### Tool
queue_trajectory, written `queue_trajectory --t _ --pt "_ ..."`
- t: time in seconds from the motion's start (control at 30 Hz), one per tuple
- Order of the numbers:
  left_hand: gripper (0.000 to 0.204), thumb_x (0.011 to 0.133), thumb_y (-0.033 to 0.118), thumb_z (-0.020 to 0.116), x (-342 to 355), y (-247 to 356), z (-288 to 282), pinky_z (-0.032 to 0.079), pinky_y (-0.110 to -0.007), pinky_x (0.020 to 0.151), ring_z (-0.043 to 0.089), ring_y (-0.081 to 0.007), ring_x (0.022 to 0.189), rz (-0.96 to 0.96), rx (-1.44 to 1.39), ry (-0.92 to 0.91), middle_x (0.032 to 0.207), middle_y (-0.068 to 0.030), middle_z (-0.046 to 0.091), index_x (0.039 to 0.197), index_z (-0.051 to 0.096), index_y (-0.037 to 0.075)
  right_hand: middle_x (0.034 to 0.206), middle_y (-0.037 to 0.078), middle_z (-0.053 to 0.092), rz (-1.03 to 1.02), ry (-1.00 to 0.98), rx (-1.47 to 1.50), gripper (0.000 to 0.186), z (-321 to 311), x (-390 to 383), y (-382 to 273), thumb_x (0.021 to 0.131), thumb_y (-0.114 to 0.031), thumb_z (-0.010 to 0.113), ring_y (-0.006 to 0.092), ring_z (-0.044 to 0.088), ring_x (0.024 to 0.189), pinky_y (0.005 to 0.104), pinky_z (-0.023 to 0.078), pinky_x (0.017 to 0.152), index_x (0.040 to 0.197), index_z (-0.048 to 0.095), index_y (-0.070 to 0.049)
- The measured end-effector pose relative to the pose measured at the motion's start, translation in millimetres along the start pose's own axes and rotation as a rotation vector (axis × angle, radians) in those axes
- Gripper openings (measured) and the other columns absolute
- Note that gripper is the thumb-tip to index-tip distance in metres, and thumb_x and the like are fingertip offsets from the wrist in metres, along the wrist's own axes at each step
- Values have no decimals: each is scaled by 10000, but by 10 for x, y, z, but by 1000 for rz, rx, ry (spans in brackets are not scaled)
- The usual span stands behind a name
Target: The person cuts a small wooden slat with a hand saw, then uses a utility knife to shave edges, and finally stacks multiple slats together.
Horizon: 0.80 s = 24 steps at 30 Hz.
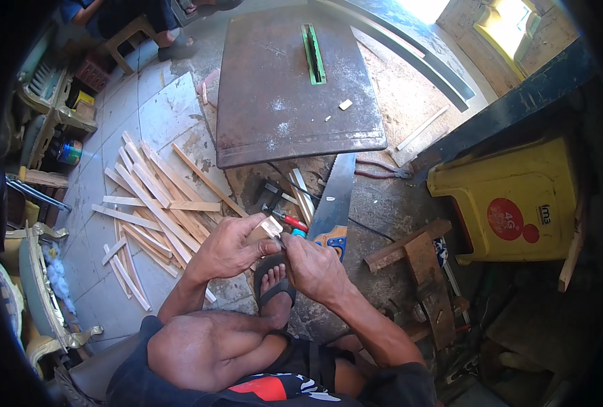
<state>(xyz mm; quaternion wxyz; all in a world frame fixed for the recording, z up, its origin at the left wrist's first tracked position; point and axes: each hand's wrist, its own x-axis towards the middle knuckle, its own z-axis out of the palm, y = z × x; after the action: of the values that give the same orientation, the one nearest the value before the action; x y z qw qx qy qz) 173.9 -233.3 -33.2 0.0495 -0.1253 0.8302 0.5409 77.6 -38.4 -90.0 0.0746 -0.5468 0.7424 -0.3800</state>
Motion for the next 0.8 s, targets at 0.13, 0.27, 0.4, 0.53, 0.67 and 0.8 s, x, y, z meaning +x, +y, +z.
queue_trajectory --t 0.13,0.27,0.4,0.53,0.67,0.8 --pt "465 932 429 755 11 64 -30 533 -451 699 709 -441 845 -8 42 15 877 -248 707 1118 685 8 866 164 671 33 28 -45 367 37 3 -24 847 -45 693 332 715 736 420 564 601 1192 576 5" --pt "441 934 417 752 15 71 -26 529 -459 690 710 -440 828 17 77 38 852 -243 704 1078 687 5 869 167 676 39 28 -55 369 30 6 -36 850 -48 691 334 715 733 423 566 601 1195 573 6" --pt "510 937 467 731 -5 7 17 535 -480 677 710 -445 803 76 142 56 830 -257 697 1057 679 -26 862 179 677 83 -64 1 355 18 -28 -53 862 -48 678 365 708 719 445 564 595 1190 554 5" --pt "563 949 491 697 -48 68 67 551 -506 658 706 -465 755 73 258 77 775 -269 689 1048 671 -62 788 191 654 126 -105 13 306 7 -43 -87 856 -59 698 397 699 693 471 556 576 1100 528 11" --pt "523 961 460 679 -46 116 101 556 -528 651 703 -481 732 24 290 82 729 -274 682 1019 669 -60 660 182 619 177 -132 -3 383 48 -57 -123 810 -89 770 408 694 641 485 555 561 1066 513 35" --pt "489 967 451 676 -61 153 130 556 -534 654 704 -479 731 -38 312 138 714 -283 674 951 650 -37 728 195 641 253 -145 -51 443 77 -18 -173 790 -100 789 399 702 694 479 563 585 1109 514 40"
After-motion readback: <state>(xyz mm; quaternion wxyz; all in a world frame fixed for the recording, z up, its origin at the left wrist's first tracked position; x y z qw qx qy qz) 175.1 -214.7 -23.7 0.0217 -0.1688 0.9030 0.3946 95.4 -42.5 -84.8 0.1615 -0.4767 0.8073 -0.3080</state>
